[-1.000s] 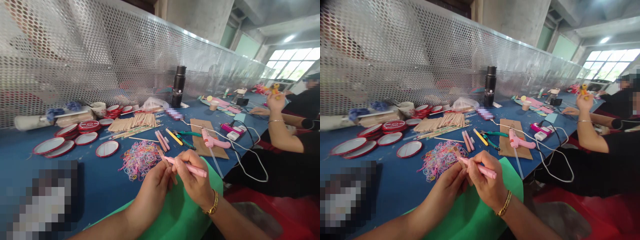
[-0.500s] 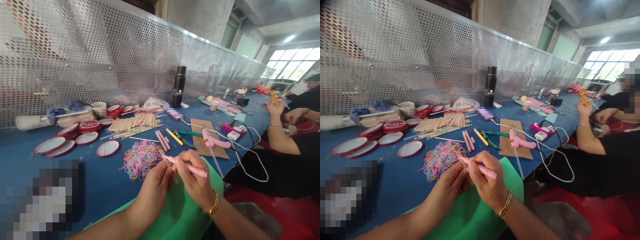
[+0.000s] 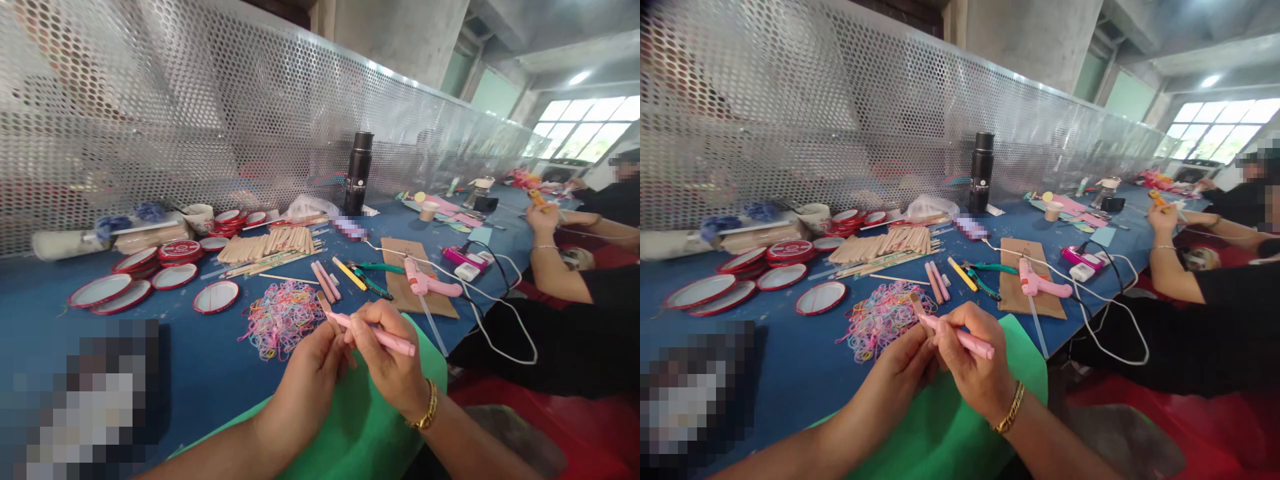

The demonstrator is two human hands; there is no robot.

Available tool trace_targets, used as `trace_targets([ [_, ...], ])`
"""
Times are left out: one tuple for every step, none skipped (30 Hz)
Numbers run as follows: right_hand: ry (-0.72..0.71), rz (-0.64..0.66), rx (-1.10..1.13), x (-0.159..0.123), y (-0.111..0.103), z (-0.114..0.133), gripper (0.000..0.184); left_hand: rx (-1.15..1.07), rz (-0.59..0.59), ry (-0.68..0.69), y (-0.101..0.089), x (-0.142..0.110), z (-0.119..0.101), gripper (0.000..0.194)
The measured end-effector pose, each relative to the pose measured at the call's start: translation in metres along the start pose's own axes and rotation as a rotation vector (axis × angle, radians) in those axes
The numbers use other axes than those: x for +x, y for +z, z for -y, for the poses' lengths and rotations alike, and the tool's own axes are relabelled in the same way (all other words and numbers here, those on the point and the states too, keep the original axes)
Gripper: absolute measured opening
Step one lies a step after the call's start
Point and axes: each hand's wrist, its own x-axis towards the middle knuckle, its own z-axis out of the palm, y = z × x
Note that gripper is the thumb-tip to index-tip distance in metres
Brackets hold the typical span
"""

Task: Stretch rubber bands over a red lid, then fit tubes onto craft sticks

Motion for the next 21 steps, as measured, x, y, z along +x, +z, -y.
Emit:
trace_targets([
  [0.004, -0.013, -0.009, 0.0004, 0.0001, 0.0002, 0.016, 0.004, -0.006, -0.002, -0.0003, 0.0, -0.0005, 0.039],
  [0.015, -0.026, -0.015, 0.0007, 0.0002, 0.0005, 0.018, 0.004, -0.009, -0.006, -0.0006, -0.0001, -0.0008, 0.04],
  [0.027, -0.038, -0.017, 0.001, 0.0003, 0.0008, 0.019, 0.0, -0.009, -0.014, -0.001, -0.0004, -0.001, 0.041],
  [0.041, -0.048, -0.011, 0.0013, 0.0005, 0.001, 0.02, -0.009, -0.008, -0.026, -0.0014, -0.0008, -0.0011, 0.042],
  [0.053, -0.055, 0.004, 0.0015, 0.0007, 0.0013, 0.021, -0.023, -0.005, -0.041, -0.0018, -0.0014, -0.0013, 0.043],
  [0.064, -0.058, 0.027, 0.0016, 0.0009, 0.0015, 0.02, -0.04, -0.002, -0.059, -0.0022, -0.0021, -0.0016, 0.044],
  [0.073, -0.055, 0.056, 0.0017, 0.0009, 0.0016, 0.019, -0.058, -0.004, -0.075, -0.0026, -0.0027, -0.0022, 0.045],
  [0.079, -0.044, 0.086, 0.0018, 0.0009, 0.0017, 0.016, -0.073, -0.01, -0.089, -0.0031, -0.0033, -0.0029, 0.046],
  [0.08, -0.031, 0.11, 0.0018, 0.0007, 0.0017, 0.012, -0.082, -0.017, -0.102, -0.0035, -0.0037, -0.0037, 0.048],
  [0.074, -0.021, 0.123, 0.0018, 0.0004, 0.0016, 0.008, -0.088, -0.022, -0.109, -0.0039, -0.004, -0.0047, 0.049],
  [0.06, -0.016, 0.122, 0.0018, 0.0, 0.0016, 0.007, -0.092, -0.025, -0.109, -0.0042, -0.0041, -0.0056, 0.05],
  [0.042, -0.017, 0.107, 0.0018, -0.0005, 0.0016, 0.009, -0.098, -0.026, -0.107, -0.0045, -0.004, -0.0064, 0.05],
  [0.024, -0.022, 0.085, 0.0018, -0.001, 0.0016, 0.011, -0.101, -0.026, -0.104, -0.0047, -0.0038, -0.007, 0.051],
  [0.012, -0.025, 0.066, 0.0018, -0.0013, 0.0016, 0.011, -0.099, -0.025, -0.102, -0.0049, -0.0035, -0.0075, 0.051],
  [0.011, -0.024, 0.054, 0.0016, -0.0014, 0.0017, 0.009, -0.092, -0.024, -0.1, -0.005, -0.0032, -0.0077, 0.052],
  [0.021, -0.02, 0.052, 0.0014, -0.0013, 0.0017, 0.007, -0.081, -0.023, -0.099, -0.005, -0.0028, -0.0077, 0.052],
  [0.04, -0.022, 0.056, 0.001, -0.001, 0.0016, 0.005, -0.069, -0.02, -0.098, -0.005, -0.0024, -0.0075, 0.052],
  [0.059, -0.032, 0.064, 0.0006, -0.0006, 0.0015, 0.004, -0.06, -0.015, -0.096, -0.005, -0.0021, -0.0071, 0.053],
  [0.071, -0.045, 0.069, 0.0001, -0.0002, 0.0013, 0.006, -0.056, -0.008, -0.092, -0.005, -0.0017, -0.0064, 0.053],
  [0.077, -0.057, 0.072, -0.0003, 0.0001, 0.0012, 0.009, -0.057, -0.003, -0.088, -0.0051, -0.0014, -0.0055, 0.053],
  [0.072, -0.063, 0.074, -0.0007, 0.0003, 0.0011, 0.012, -0.057, -0.002, -0.082, -0.0052, -0.0012, -0.0044, 0.052],
])
